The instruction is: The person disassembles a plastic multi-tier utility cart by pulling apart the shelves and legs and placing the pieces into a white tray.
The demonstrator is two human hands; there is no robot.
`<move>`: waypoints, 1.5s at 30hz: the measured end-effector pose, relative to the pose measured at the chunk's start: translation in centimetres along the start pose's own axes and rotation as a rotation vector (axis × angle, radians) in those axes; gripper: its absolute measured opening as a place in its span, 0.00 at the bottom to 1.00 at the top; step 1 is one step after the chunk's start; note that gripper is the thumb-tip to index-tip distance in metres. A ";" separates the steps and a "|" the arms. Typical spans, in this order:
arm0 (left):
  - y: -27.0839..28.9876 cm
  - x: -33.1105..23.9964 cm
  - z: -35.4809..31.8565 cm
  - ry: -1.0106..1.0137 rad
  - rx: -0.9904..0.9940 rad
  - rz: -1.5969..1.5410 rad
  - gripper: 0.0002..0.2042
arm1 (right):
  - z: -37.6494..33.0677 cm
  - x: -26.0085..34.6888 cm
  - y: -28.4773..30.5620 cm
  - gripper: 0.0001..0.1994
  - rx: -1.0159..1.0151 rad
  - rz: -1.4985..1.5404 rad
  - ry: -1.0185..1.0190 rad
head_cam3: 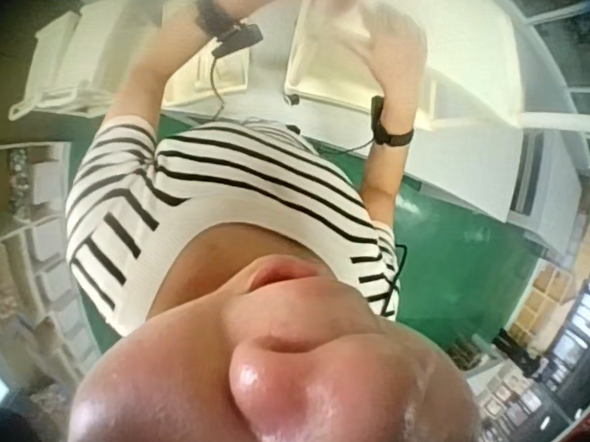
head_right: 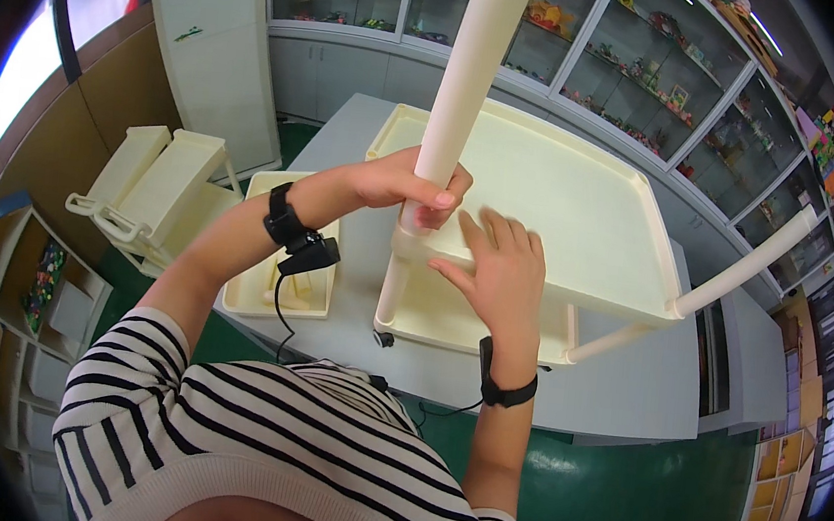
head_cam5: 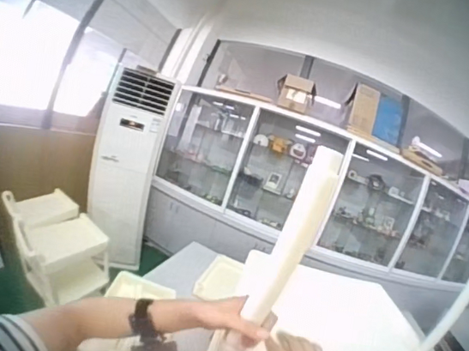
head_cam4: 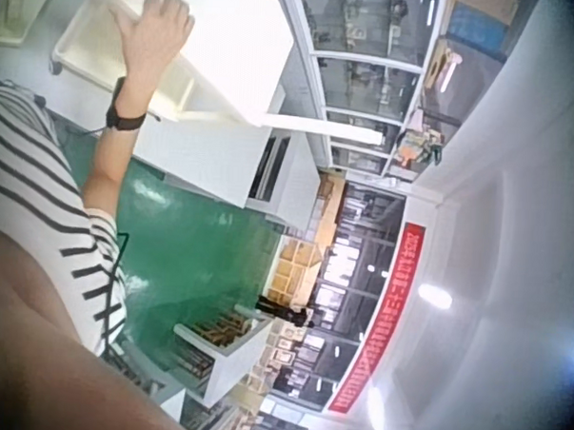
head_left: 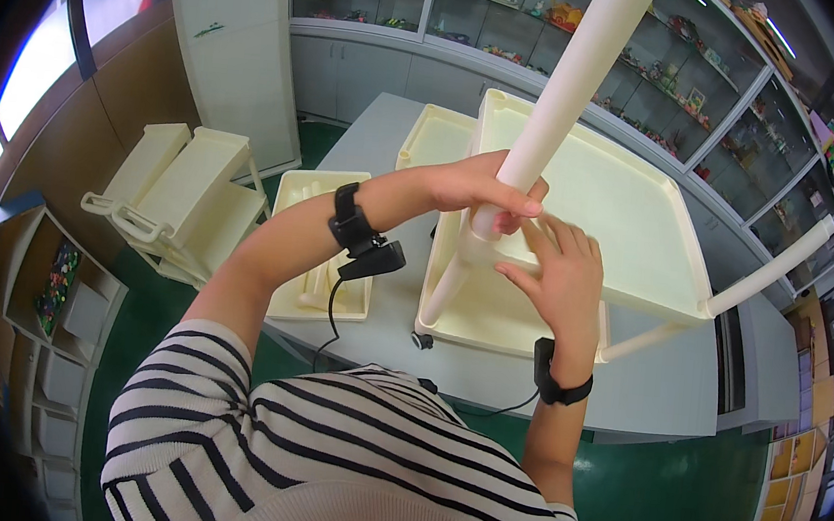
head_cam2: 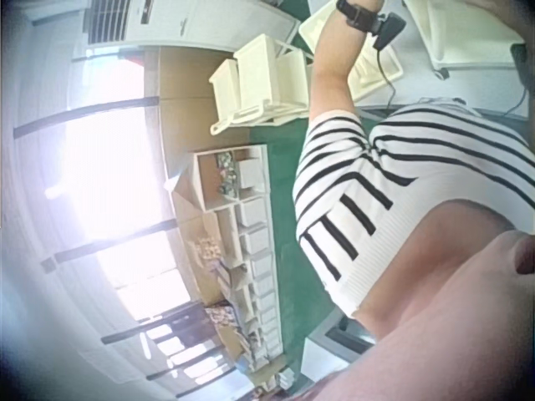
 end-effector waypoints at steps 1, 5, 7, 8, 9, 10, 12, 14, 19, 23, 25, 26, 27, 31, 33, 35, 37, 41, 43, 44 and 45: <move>-0.3 0.1 0.2 0.029 -0.074 0.021 0.15 | 0.3 0.2 0.2 0.29 -0.007 -0.129 0.041; -0.3 0.7 -0.5 -0.087 -0.568 0.182 0.14 | -0.2 -0.5 -1.8 0.29 0.047 0.039 -0.120; -0.4 0.5 -1.1 -0.095 -0.682 0.235 0.14 | -0.2 0.2 -1.9 0.30 -0.028 0.005 -0.093; -0.2 0.3 -1.5 -0.103 -0.794 0.289 0.15 | -0.2 0.3 -2.1 0.30 -0.024 0.007 -0.092; 0.0 -0.2 -1.7 -0.102 -0.799 0.287 0.15 | -0.1 0.5 -2.1 0.30 -0.037 -0.013 -0.089; 0.1 -0.4 -1.4 -0.067 -0.648 0.140 0.15 | 0.1 0.7 -2.2 0.31 -0.052 -0.031 -0.084; 2.1 -0.7 -1.7 -0.036 -0.507 -0.008 0.16 | 0.7 1.7 -2.3 0.31 -0.049 -0.055 -0.086; 1.9 -0.7 -2.1 -0.017 0.190 -0.303 0.15 | 1.3 2.9 -2.5 0.32 -0.046 -0.073 -0.079; 2.0 -1.7 -3.9 -0.192 -0.759 0.156 0.15 | 1.5 3.4 -2.6 0.30 -0.118 -0.177 -0.097; 2.9 -1.8 -4.1 -0.238 -0.940 0.127 0.14 | 2.2 3.1 -3.2 0.30 -0.114 -0.156 -0.102; 2.5 -4.3 -5.6 -0.470 -1.231 0.440 0.13 | 2.7 3.3 -3.3 0.30 -0.142 -0.154 -0.107; 3.5 -7.1 -6.9 -0.895 -1.142 0.732 0.14 | 3.0 3.4 -3.1 0.30 -0.142 -0.148 -0.109; 4.3 -9.7 -8.0 -1.021 -0.954 0.467 0.14 | 3.1 3.7 -2.9 0.29 -0.151 -0.151 -0.113; 9.9 -11.4 -10.2 -0.431 -0.813 -0.145 0.10 | 2.6 3.3 -2.9 0.29 -0.181 -0.153 -0.129; 13.3 -7.1 -13.0 -0.088 -1.166 0.366 0.14 | 2.2 2.8 -2.9 0.28 -0.182 -0.167 -0.132; 15.6 0.4 -18.4 0.275 -1.334 1.055 0.18 | 2.0 2.8 -2.8 0.28 -0.191 -0.180 -0.143; 15.5 8.7 -24.3 0.446 -1.272 1.236 0.27 | 1.8 3.2 -2.8 0.27 -0.188 -0.139 -0.128; 12.9 25.0 -33.5 1.193 -1.131 0.997 0.33 | 1.7 3.4 -3.0 0.29 -0.230 -0.136 -0.107; 11.6 28.9 -35.1 1.225 -1.116 1.014 0.33 | 1.6 3.2 -3.2 0.29 -0.213 -0.163 -0.102; 10.8 29.3 -34.3 1.213 -0.998 1.105 0.34 | 1.5 3.1 -3.2 0.29 -0.210 -0.174 -0.103; 10.0 29.2 -33.9 1.204 -0.891 1.191 0.34 | 1.6 3.2 -3.2 0.28 -0.209 -0.164 -0.117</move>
Point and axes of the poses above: each hand's wrist, its own z-axis towards the middle knuckle, its own y-axis out of the back of the hand, x = y × z, the point moved 5 cm from there along z, towards the middle knuckle, and after that the axes turned 1 degree about x, right-handed, at the moved point
